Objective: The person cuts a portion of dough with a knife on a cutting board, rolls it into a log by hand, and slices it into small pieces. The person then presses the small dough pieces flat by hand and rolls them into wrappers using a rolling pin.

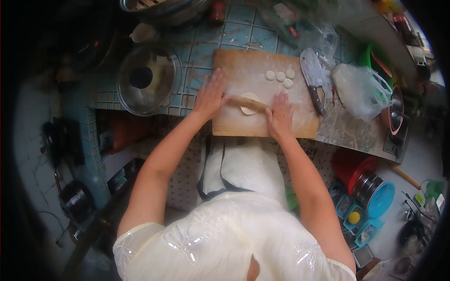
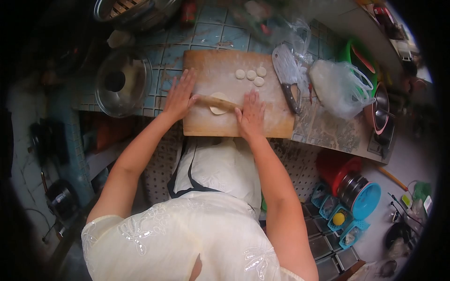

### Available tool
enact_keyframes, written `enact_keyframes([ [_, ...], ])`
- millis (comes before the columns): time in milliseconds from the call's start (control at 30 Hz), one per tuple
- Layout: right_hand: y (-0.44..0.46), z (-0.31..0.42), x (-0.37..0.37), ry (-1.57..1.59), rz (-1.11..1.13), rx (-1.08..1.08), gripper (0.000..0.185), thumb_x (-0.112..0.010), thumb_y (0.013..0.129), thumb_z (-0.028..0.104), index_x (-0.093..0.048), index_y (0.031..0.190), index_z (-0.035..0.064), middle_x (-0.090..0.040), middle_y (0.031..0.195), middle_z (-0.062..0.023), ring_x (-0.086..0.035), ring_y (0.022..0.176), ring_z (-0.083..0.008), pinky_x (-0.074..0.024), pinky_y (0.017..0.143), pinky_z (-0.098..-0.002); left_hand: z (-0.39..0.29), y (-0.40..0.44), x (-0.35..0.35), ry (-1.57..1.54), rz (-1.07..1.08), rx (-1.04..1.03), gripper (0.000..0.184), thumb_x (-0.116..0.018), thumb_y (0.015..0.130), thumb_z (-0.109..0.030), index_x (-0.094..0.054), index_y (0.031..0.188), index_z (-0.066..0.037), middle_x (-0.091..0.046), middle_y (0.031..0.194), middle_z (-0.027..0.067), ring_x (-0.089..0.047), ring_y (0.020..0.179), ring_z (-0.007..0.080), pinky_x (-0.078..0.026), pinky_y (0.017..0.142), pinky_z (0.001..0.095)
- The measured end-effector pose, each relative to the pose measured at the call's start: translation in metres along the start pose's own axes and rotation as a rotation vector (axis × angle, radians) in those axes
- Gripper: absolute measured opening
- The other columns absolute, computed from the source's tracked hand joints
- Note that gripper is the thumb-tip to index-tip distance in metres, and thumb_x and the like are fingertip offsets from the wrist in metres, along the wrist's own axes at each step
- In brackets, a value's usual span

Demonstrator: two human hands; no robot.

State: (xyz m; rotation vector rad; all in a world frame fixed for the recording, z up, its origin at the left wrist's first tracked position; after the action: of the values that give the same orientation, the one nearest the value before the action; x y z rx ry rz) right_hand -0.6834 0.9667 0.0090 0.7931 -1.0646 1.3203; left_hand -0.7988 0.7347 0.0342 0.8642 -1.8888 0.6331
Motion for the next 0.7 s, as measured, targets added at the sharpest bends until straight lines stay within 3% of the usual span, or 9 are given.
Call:
enact_keyframes([
  [67,0.027,0.003,0.009,-0.055,-0.047,-0.03,0.067,-0.047,0.092,0.035,-0.021,0.147,0.0053,-0.016,0.155,-0.0134,-0.013,0.143,-0.0311,-0.0087,0.113,-0.0563,0.005,0.045,0.004,0.099,-0.095,-0.053,0.07,-0.054,0.089,-0.027,-0.021,0.147,-0.006,-0.02,0.154,0.0113,-0.018,0.142,0.0274,-0.016,0.114,0.0474],
  [200,0.014,0.008,0.013,-0.23,-0.005,0.043,0.064,-0.044,0.094,0.036,-0.022,0.147,0.0078,-0.016,0.155,-0.0096,-0.013,0.143,-0.0296,-0.0068,0.113,-0.0572,0.014,0.026,-0.003,0.124,-0.036,-0.015,0.07,-0.054,0.089,-0.029,-0.021,0.147,-0.006,-0.02,0.154,0.0113,-0.018,0.142,0.0275,-0.016,0.114,0.0482],
  [267,-0.017,0.011,0.01,-0.121,0.038,0.081,0.063,-0.043,0.094,0.034,-0.022,0.147,0.0072,-0.017,0.155,-0.0109,-0.012,0.143,-0.0309,-0.005,0.112,-0.058,0.007,-0.025,-0.007,0.047,0.062,0.008,0.069,-0.056,0.088,-0.031,-0.026,0.145,-0.004,-0.022,0.153,0.012,-0.019,0.142,0.0259,-0.018,0.113,0.0486],
  [400,-0.009,0.005,-0.005,0.011,-0.009,0.016,0.062,-0.044,0.094,0.033,-0.023,0.147,0.0075,-0.018,0.155,-0.0122,-0.012,0.143,-0.0323,-0.0047,0.111,-0.0593,-0.005,-0.025,0.001,0.063,0.112,0.053,0.068,-0.055,0.088,-0.03,-0.027,0.145,-0.005,-0.023,0.153,0.0121,-0.019,0.142,0.026,-0.018,0.113,0.0486],
  [467,0.023,0.005,0.0,-0.034,-0.056,-0.02,0.061,-0.044,0.094,0.034,-0.026,0.146,0.0086,-0.017,0.155,-0.0111,-0.012,0.143,-0.0307,-0.0052,0.112,-0.0593,0.002,0.022,0.007,0.113,-0.103,-0.024,0.066,-0.055,0.089,-0.029,-0.028,0.144,-0.004,-0.024,0.153,0.012,-0.018,0.142,0.0273,-0.018,0.113,0.049],
  [533,0.031,0.005,0.011,-0.086,-0.097,-0.045,0.06,-0.044,0.093,0.034,-0.028,0.146,0.0096,-0.016,0.155,-0.01,-0.013,0.143,-0.0292,-0.0056,0.112,-0.0592,0.007,0.028,0.003,0.097,-0.073,-0.006,0.066,-0.055,0.089,-0.03,-0.028,0.144,-0.004,-0.023,0.153,0.0118,-0.018,0.142,0.0275,-0.018,0.113,0.0489],
  [700,-0.014,0.012,0.011,-0.043,-0.025,0.152,0.058,-0.05,0.092,0.028,-0.031,0.145,0.0168,-0.019,0.154,-0.0104,-0.017,0.142,-0.0313,-0.0075,0.112,-0.0591,0.003,-0.027,-0.008,0.048,-0.013,0.021,0.061,-0.058,0.088,-0.026,-0.035,0.141,-0.006,-0.03,0.149,0.0131,-0.024,0.139,0.0298,-0.023,0.112,0.0461],
])
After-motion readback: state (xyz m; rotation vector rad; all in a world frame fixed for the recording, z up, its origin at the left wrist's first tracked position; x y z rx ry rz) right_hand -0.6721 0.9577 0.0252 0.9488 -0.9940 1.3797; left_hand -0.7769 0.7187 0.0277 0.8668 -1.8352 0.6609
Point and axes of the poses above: each hand's wrist, its own y-axis towards the middle knuckle, its own x-axis out of the back of the hand, z = x × y, the point moved 3 cm from there along y, towards the middle knuckle
